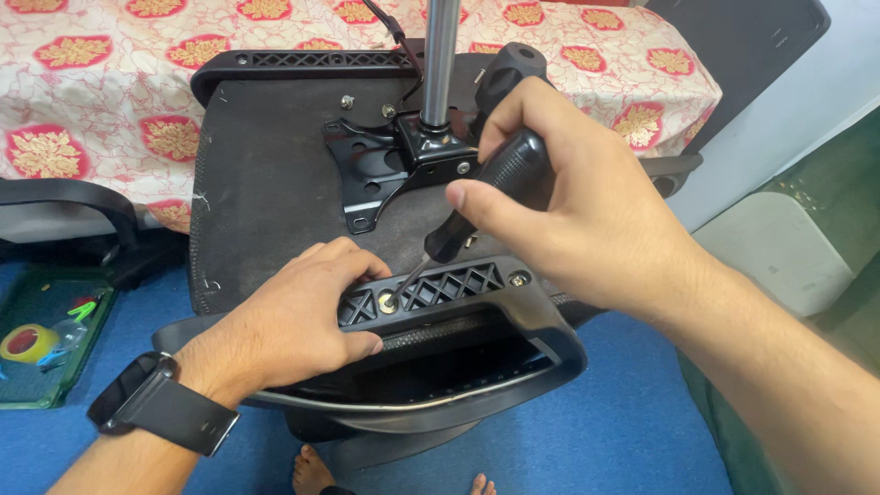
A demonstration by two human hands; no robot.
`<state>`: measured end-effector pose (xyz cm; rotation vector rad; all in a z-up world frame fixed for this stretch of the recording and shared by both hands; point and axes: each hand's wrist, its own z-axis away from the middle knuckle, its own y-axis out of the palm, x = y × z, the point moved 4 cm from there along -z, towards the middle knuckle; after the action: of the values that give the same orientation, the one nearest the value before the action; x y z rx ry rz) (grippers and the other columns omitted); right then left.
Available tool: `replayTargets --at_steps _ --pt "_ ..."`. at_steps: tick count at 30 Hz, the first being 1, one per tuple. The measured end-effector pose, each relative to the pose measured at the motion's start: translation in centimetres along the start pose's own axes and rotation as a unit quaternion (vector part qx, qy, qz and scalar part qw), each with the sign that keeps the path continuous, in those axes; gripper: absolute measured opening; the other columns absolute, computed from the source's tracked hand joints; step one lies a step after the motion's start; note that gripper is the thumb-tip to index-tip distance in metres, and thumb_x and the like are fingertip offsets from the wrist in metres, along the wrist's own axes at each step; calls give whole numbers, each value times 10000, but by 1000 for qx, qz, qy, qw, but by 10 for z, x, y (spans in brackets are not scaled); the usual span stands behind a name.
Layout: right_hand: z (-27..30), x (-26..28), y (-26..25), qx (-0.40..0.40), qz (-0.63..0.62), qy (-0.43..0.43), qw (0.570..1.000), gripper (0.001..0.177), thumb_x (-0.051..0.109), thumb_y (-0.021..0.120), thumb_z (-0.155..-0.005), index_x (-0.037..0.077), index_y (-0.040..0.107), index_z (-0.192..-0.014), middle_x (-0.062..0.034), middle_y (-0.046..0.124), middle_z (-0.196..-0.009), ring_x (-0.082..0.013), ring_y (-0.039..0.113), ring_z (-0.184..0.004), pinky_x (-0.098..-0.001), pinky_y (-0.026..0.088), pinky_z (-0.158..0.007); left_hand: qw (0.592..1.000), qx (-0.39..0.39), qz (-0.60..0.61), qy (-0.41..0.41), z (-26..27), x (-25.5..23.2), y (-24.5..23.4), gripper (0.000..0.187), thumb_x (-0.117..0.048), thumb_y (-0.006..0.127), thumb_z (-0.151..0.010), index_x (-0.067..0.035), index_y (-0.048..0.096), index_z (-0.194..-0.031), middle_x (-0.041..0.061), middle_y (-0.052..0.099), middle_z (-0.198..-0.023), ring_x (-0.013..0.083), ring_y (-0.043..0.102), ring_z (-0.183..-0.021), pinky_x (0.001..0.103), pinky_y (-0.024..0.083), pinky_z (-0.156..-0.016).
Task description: The person uses a screwdriver to remove multiple screws from the underside of an office chair seat, detaching the seat from its central gas-lift mechanism. The person systematically unscrews fasteners around the seat base and removes the screws one by one.
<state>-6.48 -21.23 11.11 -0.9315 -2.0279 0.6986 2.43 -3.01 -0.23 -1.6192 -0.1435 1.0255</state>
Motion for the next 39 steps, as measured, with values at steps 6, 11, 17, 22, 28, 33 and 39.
replayTargets --at_steps 6,11,17,22,28,33,39 --pt "9 -6 -10 6 -10 61 998 304 228 778 -928 71 563 -1075 5 675 -885 -58 644 -766 -249 515 -614 999 -16 8 31 0 -1 0 648 -257 898 -623 -120 668 -1213 76 641 -1178 279 580 -1144 379 467 -982" --pt "8 3 -13 2 16 11 1000 305 189 776 -901 39 554 -1044 -15 643 -891 -79 617 -752 -249 509 -622 1000 -14 -21 -16 -1 -1 -2 565 -297 877 -618 -74 699 -1105 105 668 -1068 284 604 -1092 375 489 -957" --pt "7 11 -9 13 39 16 999 333 208 806 -858 36 574 -1024 -18 632 -796 -75 621 -590 -242 478 -523 999 -22 -37 -20 -6 -3 -3 563 -336 855 -565 -33 709 -1017 140 686 -973 312 628 -1026 391 506 -919" --pt "9 12 -13 9 55 -22 998 317 179 807 -858 10 577 -998 -41 611 -776 -98 589 -581 -259 450 -521 998 -5 -32 -46 -7 0 -3 560 -348 853 -556 -51 712 -1009 128 693 -952 293 643 -999 390 512 -903" --pt "6 7 -10 -5 42 -10 999 328 180 804 -861 9 562 -1003 -45 585 -853 -97 567 -665 -255 456 -585 999 1 -15 -32 -10 1 -5 566 -347 855 -547 -48 708 -1005 128 691 -949 289 650 -990 384 514 -894" --pt "4 0 -10 -2 19 31 999 338 194 804 -859 24 553 -1008 -22 562 -865 -84 547 -691 -244 450 -596 999 10 -10 -39 -11 4 -4 567 -346 850 -542 -49 703 -1003 122 690 -950 283 654 -989 377 519 -894" --pt "3 3 -9 14 28 -2 1000 342 171 820 -852 8 559 -1002 -35 556 -857 -93 529 -649 -246 421 -548 999 14 -6 -33 -11 6 -2 568 -354 848 -543 -52 704 -1002 118 692 -949 279 649 -995 374 518 -892"
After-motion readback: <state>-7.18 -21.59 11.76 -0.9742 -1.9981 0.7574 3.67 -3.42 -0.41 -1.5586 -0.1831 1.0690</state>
